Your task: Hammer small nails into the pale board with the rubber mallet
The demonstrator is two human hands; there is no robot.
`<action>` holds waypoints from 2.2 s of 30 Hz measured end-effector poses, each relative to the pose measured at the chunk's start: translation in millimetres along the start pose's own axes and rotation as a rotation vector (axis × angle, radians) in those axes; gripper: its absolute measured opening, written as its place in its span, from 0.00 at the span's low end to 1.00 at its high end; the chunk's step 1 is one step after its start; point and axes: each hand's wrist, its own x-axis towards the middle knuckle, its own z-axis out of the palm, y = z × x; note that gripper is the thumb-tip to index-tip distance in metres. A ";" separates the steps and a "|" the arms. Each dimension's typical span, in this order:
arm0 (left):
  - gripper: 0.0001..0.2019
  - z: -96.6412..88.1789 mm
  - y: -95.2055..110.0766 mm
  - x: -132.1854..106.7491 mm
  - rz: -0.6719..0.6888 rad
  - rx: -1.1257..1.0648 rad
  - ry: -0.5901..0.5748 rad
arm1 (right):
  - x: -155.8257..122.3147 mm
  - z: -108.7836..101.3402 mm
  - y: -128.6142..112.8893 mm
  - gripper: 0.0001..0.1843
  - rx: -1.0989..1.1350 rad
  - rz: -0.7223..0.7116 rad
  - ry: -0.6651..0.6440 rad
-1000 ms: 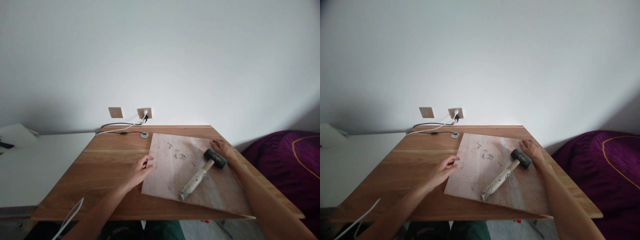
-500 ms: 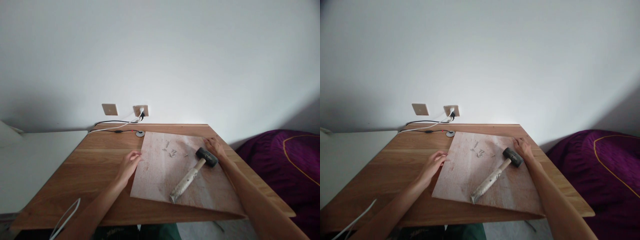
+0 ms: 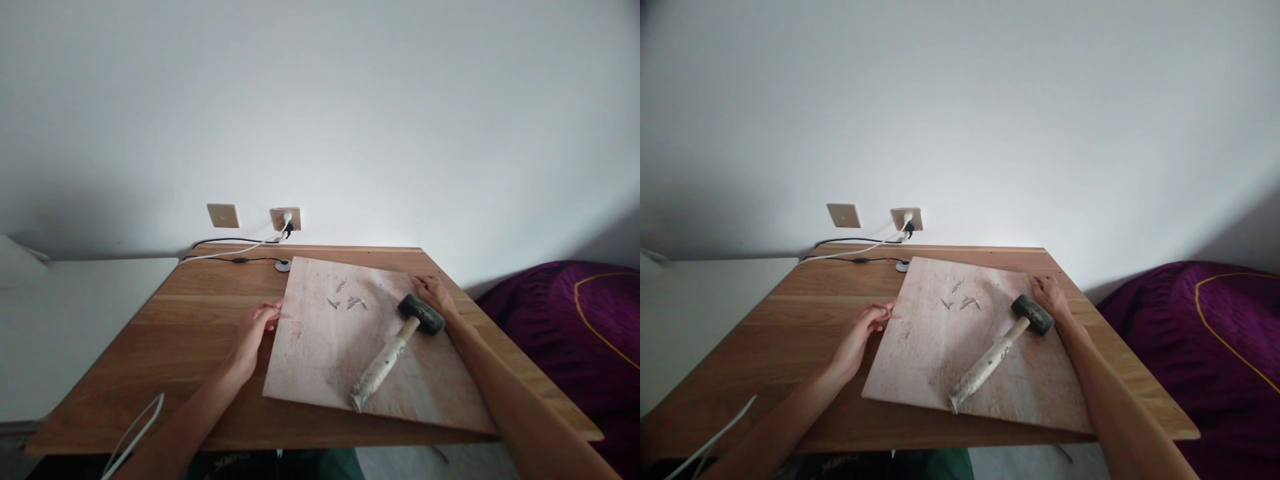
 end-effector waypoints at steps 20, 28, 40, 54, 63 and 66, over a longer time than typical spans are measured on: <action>0.18 -63.6 -3.5 11.4 -0.011 0.186 0.002 | 7.4 28.1 -73.5 0.20 0.002 -0.025 -0.062; 0.20 -89.8 -3.6 26.1 0.005 0.245 0.056 | 10.9 42.1 -112.1 0.24 -0.024 0.033 -0.100; 0.16 -126.3 -4.4 77.7 0.323 0.546 -0.010 | 10.2 44.5 -128.8 0.24 -0.016 0.026 -0.120; 0.18 -79.4 -0.2 200.5 0.709 0.942 -0.023 | 5.1 44.5 -124.4 0.22 0.044 -0.016 -0.095; 0.17 -94.6 8.7 215.3 0.681 1.098 -0.118 | 4.3 44.7 -123.7 0.21 0.076 -0.014 -0.082; 0.17 -94.2 6.8 218.8 0.697 1.129 -0.095 | 4.3 43.7 -124.0 0.21 0.076 -0.005 -0.093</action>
